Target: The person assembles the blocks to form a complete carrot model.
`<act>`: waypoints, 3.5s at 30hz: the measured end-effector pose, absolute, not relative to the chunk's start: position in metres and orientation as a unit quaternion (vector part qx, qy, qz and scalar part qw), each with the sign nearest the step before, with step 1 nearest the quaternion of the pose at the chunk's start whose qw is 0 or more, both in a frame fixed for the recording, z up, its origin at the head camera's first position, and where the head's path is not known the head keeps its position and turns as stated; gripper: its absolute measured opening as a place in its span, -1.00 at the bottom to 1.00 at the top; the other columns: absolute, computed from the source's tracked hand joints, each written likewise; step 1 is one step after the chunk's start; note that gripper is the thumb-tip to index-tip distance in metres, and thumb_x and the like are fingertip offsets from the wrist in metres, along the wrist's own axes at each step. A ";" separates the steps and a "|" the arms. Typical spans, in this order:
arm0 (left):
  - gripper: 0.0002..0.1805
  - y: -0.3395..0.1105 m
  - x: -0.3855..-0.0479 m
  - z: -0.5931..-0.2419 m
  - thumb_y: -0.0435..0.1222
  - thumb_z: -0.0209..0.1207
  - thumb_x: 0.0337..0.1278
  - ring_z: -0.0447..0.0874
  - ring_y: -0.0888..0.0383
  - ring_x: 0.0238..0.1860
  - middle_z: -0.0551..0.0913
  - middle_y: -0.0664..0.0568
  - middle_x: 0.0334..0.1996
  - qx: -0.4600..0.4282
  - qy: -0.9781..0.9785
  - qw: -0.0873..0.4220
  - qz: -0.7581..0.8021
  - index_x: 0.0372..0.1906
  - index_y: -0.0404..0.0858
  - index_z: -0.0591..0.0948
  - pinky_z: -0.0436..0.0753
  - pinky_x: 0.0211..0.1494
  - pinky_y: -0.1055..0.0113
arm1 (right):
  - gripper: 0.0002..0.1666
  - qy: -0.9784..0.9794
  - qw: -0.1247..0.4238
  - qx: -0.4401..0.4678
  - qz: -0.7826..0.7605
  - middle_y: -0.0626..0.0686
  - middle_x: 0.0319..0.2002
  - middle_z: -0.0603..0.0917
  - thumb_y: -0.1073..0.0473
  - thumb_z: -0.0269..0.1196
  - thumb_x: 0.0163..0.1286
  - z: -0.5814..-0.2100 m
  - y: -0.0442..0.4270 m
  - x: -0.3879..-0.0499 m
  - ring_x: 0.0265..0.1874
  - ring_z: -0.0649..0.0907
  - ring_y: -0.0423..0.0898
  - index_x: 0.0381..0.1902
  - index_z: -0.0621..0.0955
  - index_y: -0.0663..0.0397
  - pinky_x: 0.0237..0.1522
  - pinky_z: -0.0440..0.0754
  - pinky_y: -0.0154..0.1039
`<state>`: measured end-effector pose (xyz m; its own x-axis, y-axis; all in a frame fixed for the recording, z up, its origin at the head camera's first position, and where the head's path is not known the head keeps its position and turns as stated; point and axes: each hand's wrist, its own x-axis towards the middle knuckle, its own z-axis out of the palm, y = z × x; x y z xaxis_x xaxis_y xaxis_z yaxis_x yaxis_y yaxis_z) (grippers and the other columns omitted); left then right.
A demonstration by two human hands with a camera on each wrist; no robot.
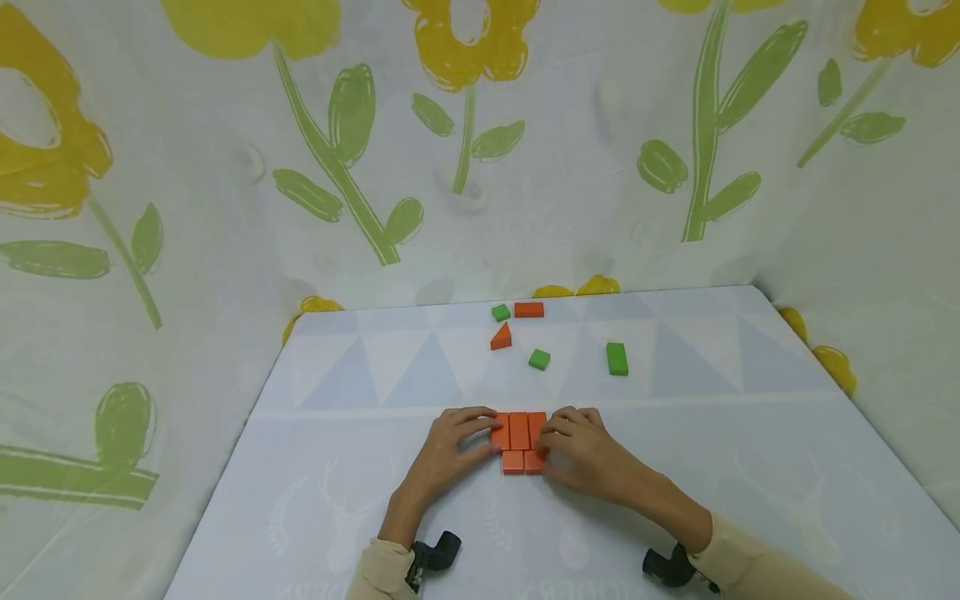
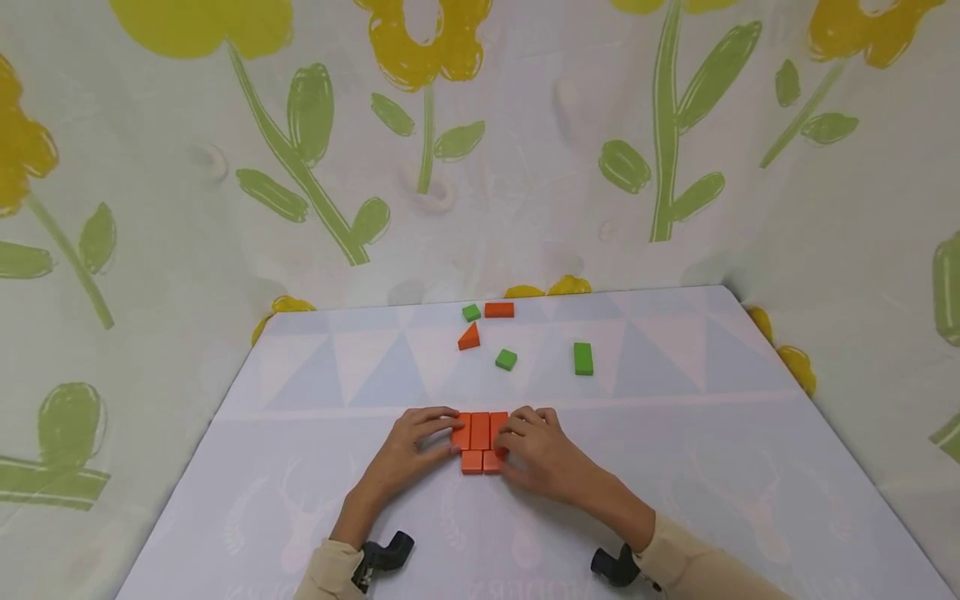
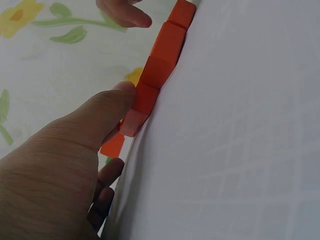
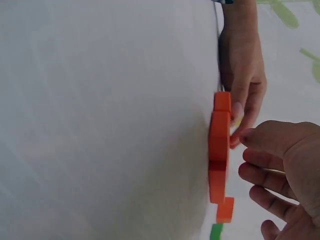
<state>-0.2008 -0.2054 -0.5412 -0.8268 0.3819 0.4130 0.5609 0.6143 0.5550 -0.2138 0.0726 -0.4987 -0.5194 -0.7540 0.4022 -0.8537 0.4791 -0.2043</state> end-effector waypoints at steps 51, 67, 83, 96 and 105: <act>-0.60 -0.200 -0.192 -0.539 -0.01 0.34 0.22 0.42 0.15 0.21 0.55 0.28 0.22 -0.229 -0.904 0.076 -0.354 0.14 0.06 0.69 0.40 0.26 -0.01 | -0.44 -0.956 -0.011 0.195 0.221 0.22 0.31 0.49 0.10 0.32 0.38 -0.481 0.055 -0.426 0.32 0.31 0.21 0.28 0.53 0.19 0.22 0.22 0.23; -0.61 -0.198 -0.193 -0.539 -0.03 0.34 0.22 0.43 0.14 0.20 0.56 0.25 0.21 -0.238 -0.902 0.086 -0.350 0.14 0.05 0.69 0.41 0.25 -0.02 | -0.60 -0.959 0.000 0.186 0.211 0.11 0.01 0.67 0.17 0.39 0.31 -0.481 0.053 -0.429 0.09 0.44 0.14 0.07 0.65 0.19 0.14 0.22 0.13; -0.64 -0.203 -0.201 -0.543 -0.07 0.34 0.23 0.45 0.09 0.18 0.58 0.20 0.19 -0.245 -0.900 0.112 -0.343 0.11 -0.01 0.70 0.44 0.20 -0.04 | -0.66 -0.928 0.064 0.270 0.250 0.06 -0.07 0.71 0.18 0.41 0.27 -0.459 0.081 -0.379 0.08 0.48 0.08 -0.01 0.68 0.13 0.15 0.20 0.18; -0.63 -0.203 -0.201 -0.541 -0.12 0.38 0.20 0.46 0.08 0.19 0.58 0.19 0.19 -0.242 -0.901 0.114 -0.341 0.11 -0.01 0.71 0.44 0.21 -0.04 | -0.66 -0.907 0.080 0.306 0.277 0.00 -0.10 0.71 0.21 0.45 0.22 -0.453 0.091 -0.322 0.09 0.47 0.07 -0.04 0.68 0.07 0.16 0.19 0.23; -0.62 -0.203 -0.201 -0.541 -0.12 0.39 0.18 0.45 0.09 0.19 0.58 0.17 0.20 -0.244 -0.899 0.102 -0.350 0.11 -0.02 0.71 0.42 0.23 -0.04 | -0.66 -0.895 0.097 0.344 0.267 -0.09 -0.17 0.68 0.20 0.48 0.17 -0.453 0.090 -0.287 0.03 0.49 -0.02 -0.07 0.68 0.00 0.10 0.22 0.13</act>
<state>-0.2005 -0.2034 -0.5414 -0.8602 0.3668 0.3543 0.5098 0.6358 0.5795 -0.2865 0.0905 -0.4528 -0.7442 -0.5644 0.3572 -0.6679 0.6206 -0.4109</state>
